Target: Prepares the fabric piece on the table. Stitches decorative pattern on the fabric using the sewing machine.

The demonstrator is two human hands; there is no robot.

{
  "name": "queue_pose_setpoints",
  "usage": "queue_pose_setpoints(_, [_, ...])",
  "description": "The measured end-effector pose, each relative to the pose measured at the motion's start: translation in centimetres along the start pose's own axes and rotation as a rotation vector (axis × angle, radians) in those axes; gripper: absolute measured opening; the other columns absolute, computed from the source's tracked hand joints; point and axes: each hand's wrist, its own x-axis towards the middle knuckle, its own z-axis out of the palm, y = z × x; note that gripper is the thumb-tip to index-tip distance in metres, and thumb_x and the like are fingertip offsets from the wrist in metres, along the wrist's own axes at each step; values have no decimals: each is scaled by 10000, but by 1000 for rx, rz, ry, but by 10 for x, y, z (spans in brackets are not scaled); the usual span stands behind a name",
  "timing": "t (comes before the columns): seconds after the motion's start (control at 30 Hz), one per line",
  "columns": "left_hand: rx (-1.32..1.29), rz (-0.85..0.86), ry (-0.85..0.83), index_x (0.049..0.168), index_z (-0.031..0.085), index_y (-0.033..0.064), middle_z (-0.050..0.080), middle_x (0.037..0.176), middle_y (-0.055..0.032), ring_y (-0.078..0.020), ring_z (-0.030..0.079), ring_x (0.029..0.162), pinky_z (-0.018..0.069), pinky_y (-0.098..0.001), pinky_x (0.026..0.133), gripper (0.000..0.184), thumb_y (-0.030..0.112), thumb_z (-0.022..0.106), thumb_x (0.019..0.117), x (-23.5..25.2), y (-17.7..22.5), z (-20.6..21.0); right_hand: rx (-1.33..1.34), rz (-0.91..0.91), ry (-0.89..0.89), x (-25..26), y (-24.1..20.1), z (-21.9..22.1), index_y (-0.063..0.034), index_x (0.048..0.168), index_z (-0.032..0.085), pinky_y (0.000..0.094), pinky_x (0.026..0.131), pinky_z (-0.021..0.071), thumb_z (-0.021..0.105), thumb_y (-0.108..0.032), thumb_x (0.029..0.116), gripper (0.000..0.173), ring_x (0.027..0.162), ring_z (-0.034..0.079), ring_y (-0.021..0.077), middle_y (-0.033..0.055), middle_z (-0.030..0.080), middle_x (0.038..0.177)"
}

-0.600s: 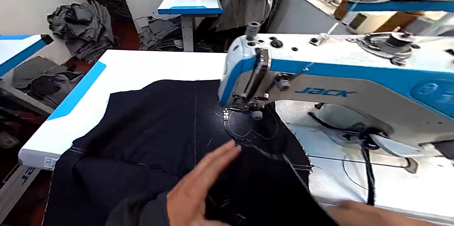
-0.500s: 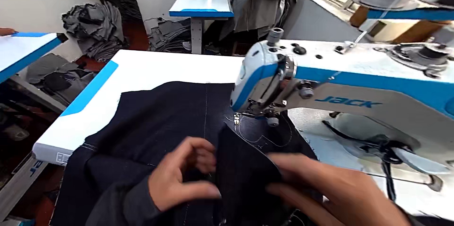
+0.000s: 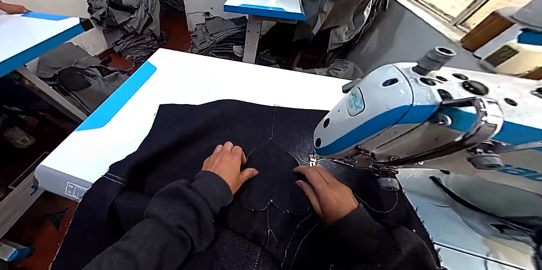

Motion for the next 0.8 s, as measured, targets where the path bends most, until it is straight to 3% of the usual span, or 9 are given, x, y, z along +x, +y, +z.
queue_pose_setpoints(0.1, [-41, 131, 92, 1031, 723, 25, 668, 1015, -147, -341, 628, 1041, 514, -509, 884, 422, 438, 708, 947, 2, -15, 10, -15, -20, 84, -3, 8, 7, -5, 1019, 743, 493, 582, 590, 590, -180, 945, 245, 736, 719, 353, 178, 703, 878])
queue_pose_setpoints(0.2, [-119, 194, 233, 928, 735, 41, 668, 883, -111, -295, 646, 881, 514, -492, 773, 379, 418, 761, 906, 4, -26, 18, 5, -10, 135, -3, 11, 10, -29, 1007, 760, 428, 536, 559, 558, -223, 954, 285, 645, 675, 291, 142, 687, 812])
queue_pose_setpoints(0.4, [-87, 249, 377, 834, 723, 84, 631, 774, -53, -240, 629, 758, 495, -445, 658, 332, 408, 785, 864, 5, -32, 29, 24, 32, 140, -4, 11, 11, -59, 1005, 773, 366, 497, 516, 533, -264, 961, 318, 588, 623, 235, 100, 660, 765])
queue_pose_setpoints(0.6, [-90, 266, 409, 802, 711, 115, 610, 744, -12, -203, 610, 704, 480, -426, 605, 309, 413, 791, 828, 9, -37, 32, 48, 53, 148, -5, 12, 14, -78, 1004, 780, 338, 479, 494, 539, -263, 950, 309, 565, 599, 192, 80, 657, 758])
queue_pose_setpoints(0.73, [-111, 267, 433, 971, 728, 106, 676, 821, -14, -201, 642, 734, 516, -433, 649, 335, 397, 801, 822, 9, -37, 34, 53, 52, 147, -5, 11, 14, -81, 1001, 780, 315, 473, 482, 542, -273, 946, 311, 561, 583, 174, 65, 639, 746])
queue_pose_setpoints(0.8, [-117, 268, 441, 942, 723, 118, 658, 758, 10, -180, 629, 699, 504, -418, 632, 260, 352, 779, 844, 8, -38, 33, 71, 56, 144, -6, 11, 15, -95, 1000, 782, 298, 475, 468, 547, -296, 948, 314, 553, 565, 155, 49, 633, 732])
